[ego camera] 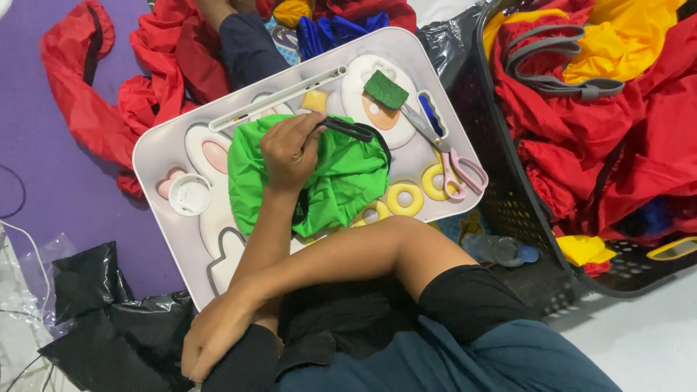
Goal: Adjusting and threading a black elastic band onto the edge of a green fabric item.
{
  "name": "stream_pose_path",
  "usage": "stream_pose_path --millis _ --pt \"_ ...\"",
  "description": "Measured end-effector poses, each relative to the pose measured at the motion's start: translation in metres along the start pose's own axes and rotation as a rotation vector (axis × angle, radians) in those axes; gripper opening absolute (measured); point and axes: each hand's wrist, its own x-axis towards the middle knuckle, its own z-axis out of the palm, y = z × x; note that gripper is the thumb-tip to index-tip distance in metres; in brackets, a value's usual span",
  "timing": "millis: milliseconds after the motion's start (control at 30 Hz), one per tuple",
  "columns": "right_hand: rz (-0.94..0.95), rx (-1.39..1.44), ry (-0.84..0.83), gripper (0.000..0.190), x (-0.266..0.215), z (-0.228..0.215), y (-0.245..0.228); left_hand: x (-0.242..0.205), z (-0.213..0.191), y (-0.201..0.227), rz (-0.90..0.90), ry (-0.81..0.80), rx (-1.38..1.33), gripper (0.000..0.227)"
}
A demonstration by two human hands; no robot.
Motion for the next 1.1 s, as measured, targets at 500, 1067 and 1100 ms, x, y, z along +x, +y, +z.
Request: stream_pose_path --millis 500,1067,1100 --pt "0.300 -0.251 0.086 0.072 0.001 -0.005 -0.028 0.011 -0.014 0.000 0.058 -0.010 -0.012 0.025" --pt "0.482 -0.489 0.043 0.064 0.013 -0.001 -0.055 0.031 -0.045 0.013 0.119 0.090 -0.016 0.022" --pt "0.492 -0.505 0.040 0.068 0.013 -0.001 -0.055 0.032 -0.045 0.013 0.126 0.092 -0.014 0.021"
